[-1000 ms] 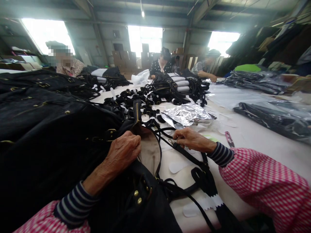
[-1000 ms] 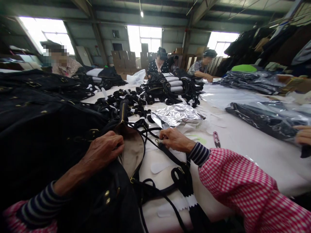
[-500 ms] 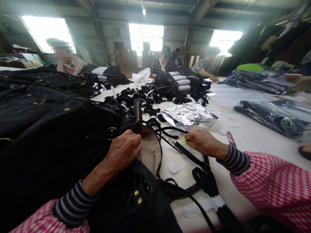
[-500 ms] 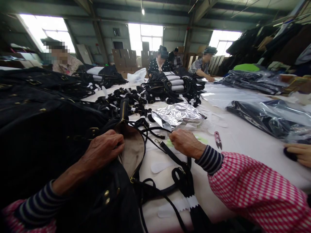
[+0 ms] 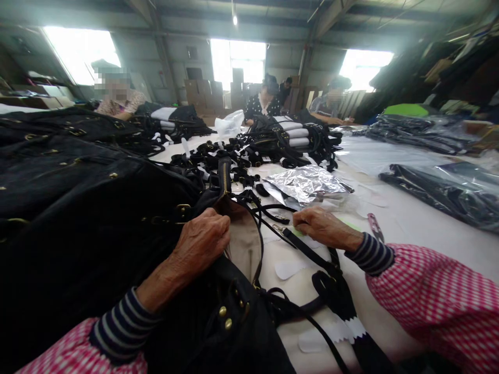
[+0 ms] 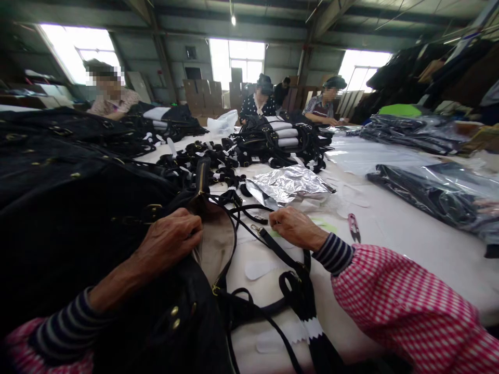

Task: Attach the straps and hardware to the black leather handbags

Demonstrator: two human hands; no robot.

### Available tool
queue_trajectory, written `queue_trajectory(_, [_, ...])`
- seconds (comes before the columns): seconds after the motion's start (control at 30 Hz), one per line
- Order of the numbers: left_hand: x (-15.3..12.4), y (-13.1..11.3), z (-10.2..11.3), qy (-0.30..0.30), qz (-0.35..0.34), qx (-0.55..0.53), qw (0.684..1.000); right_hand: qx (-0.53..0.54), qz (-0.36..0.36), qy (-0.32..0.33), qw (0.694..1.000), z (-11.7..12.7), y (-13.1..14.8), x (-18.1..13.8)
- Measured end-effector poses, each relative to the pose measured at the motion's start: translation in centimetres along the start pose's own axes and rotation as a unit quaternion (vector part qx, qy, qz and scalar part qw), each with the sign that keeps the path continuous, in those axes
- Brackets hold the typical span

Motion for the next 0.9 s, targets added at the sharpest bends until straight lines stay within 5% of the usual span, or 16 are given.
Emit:
queue_trajectory(0.4, [-0.2, 0.1, 0.0, 0.000, 0.001, -0.006, 1.000, 0.061, 0.005, -0.022, 0.998, -1.0, 0.5, 1.0])
queue_trajectory(0.6, [-0.2, 0.0, 0.0, 0.003, 0.002, -0.007, 1.000, 0.217, -0.022, -0.055, 0.974, -2.2, -0.3, 0.9])
queue_trajectory(0.9, [0.0, 0.1, 0.4, 0.020, -0.003, -0.001, 1.000, 0.260, 0.025, -0.080, 0.962, -2.4, 1.3, 1.5])
Point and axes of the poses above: each hand's wrist, its own x-axis towards the middle knuckle, its own z-axis out of the back of the hand, y = z × x, the point moved 5 cm from there along x, towards the middle knuckle, and after that the axes turned 12 degrees about z, right-handed, at the moved point
